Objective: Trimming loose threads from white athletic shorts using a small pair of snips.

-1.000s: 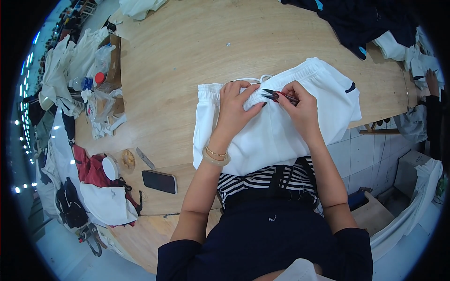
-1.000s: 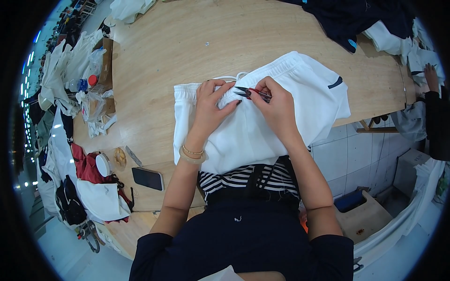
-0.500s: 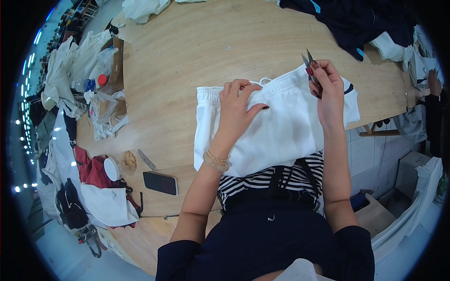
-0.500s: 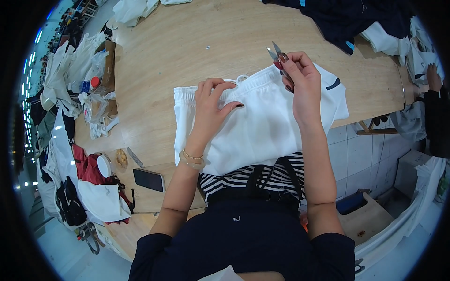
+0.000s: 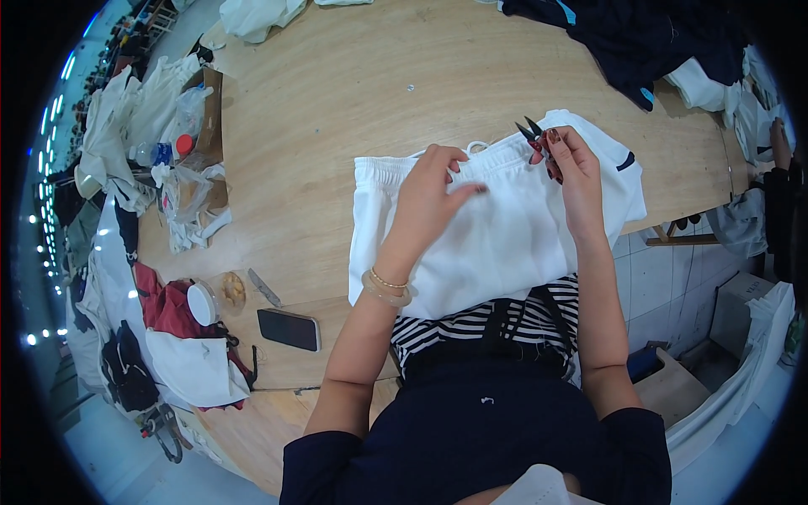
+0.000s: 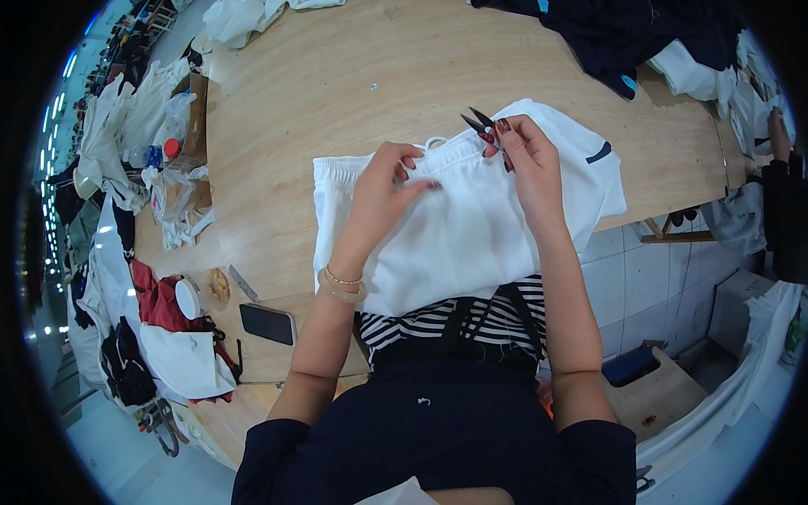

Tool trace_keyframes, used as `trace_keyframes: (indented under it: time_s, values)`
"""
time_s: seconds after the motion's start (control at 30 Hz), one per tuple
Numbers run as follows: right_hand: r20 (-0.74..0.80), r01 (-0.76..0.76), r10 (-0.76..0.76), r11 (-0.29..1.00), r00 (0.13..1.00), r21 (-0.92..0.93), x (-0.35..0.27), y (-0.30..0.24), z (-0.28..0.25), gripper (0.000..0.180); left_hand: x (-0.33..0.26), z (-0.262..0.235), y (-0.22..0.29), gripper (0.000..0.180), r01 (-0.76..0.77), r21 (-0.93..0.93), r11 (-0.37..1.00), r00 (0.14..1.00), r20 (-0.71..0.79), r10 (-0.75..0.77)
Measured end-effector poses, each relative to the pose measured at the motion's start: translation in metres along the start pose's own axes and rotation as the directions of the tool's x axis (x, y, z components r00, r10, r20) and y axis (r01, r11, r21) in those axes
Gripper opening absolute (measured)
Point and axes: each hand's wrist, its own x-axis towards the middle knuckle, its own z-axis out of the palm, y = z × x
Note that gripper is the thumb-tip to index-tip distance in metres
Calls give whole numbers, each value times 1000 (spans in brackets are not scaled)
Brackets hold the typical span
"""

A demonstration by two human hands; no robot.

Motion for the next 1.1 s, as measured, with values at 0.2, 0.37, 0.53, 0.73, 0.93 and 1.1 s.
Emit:
trace_keyframes:
  time_s: [0.2, 0.37, 0.53, 0.73, 0.93, 1.1]
  values:
    - [-2, -3, 3, 1000, 1000, -15, -2, 4, -3, 19, 1, 9, 0, 16, -308, 345, 887, 950, 52, 309]
    - [-19, -32, 32, 998, 999, -49, -5, 7, -7, 18, -2, -4, -2, 14, -19, 2, 1000, 993, 115, 19]
    - [-3, -44, 44, 999, 999, -31, -6, 10, -8, 17, -4, -14, -2, 12, -12, -65, 998, 1000, 21, 14]
    - [11, -38, 39, 998, 999, -41, -5, 11, -7, 16, -12, -2, 5, 18, -153, 258, 954, 986, 109, 129]
    - [25, -20, 21, 998, 999, -53, -7, 13, -7, 16, -14, 16, 1, 12, -204, 380, 902, 969, -53, 241]
    - [39, -10, 13, 998, 999, -64, -7, 12, -8, 17, -11, 4, 2, 10, -199, 317, 927, 976, -16, 215]
